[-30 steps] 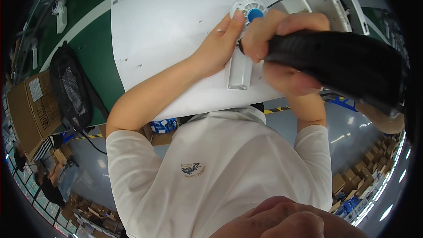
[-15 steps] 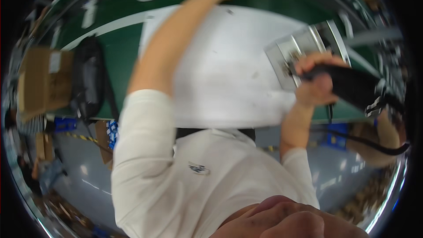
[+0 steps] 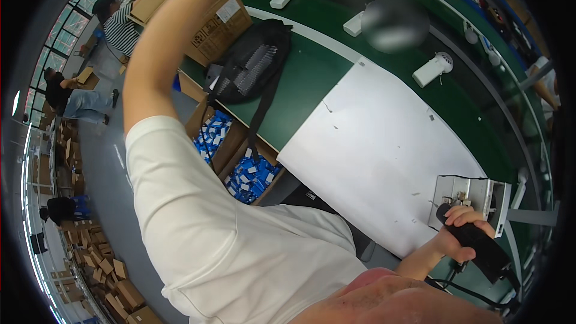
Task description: Assembling handheld electronic devices using an electric screwdriver on a production line.
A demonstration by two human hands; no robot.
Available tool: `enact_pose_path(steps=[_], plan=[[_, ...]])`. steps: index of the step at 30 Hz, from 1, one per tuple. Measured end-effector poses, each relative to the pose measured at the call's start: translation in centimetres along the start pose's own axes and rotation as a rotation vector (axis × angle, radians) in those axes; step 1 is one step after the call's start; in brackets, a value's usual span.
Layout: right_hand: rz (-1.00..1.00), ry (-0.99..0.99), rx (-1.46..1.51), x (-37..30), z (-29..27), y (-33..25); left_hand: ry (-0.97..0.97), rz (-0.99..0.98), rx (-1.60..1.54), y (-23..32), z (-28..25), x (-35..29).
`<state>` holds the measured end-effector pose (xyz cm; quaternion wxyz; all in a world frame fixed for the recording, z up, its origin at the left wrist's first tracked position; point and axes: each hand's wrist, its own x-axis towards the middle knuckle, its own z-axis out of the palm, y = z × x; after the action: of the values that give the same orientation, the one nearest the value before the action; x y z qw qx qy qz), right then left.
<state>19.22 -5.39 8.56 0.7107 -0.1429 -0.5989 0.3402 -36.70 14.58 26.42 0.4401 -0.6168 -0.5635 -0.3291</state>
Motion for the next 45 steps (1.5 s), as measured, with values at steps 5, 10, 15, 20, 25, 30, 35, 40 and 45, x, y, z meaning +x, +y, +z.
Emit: enact_pose_path(steps=[5, 10, 15, 20, 25, 30, 35, 40, 45], plan=[[-0.054, 0.009, -0.131, -1.0, 0.2, 0.9, -0.908, -0.606, -0.078, -11.7, -5.8, -6.3], [-0.072, -0.030, -0.235, -1.3, 1.6, 0.9, -1.485, -0.170, 0.196, -3.4, -3.3, -10.9], [-0.011, 0.008, -0.199, -1.3, 2.2, 0.9, -1.558, -0.669, 0.004, -10.5, -1.6, -7.1], [0.008, -0.012, -0.160, -1.0, 2.6, 0.3, -1.002, -0.974, 0.202, -18.5, 2.8, -16.5], [0.017, -0.001, -0.175, -0.8, 2.7, 0.5, -0.881, -0.939, 0.126, -17.7, 1.7, -18.2], [0.043, -0.017, -0.196, -0.6, 2.8, 0.1, -0.796, -0.964, 0.113, -17.0, 2.4, -17.5], [0.044, -0.003, -0.214, -1.1, 3.1, 0.2, -0.709, -0.996, 0.091, -17.5, 1.1, -18.2], [-0.029, -0.011, -0.204, -1.0, 3.3, 0.5, -0.603, -1.005, 0.062, -16.9, 1.6, -17.9], [-0.173, -0.095, -0.191, -2.1, 0.4, 0.3, -0.456, -0.994, 0.023, -16.6, 1.9, -17.3]])
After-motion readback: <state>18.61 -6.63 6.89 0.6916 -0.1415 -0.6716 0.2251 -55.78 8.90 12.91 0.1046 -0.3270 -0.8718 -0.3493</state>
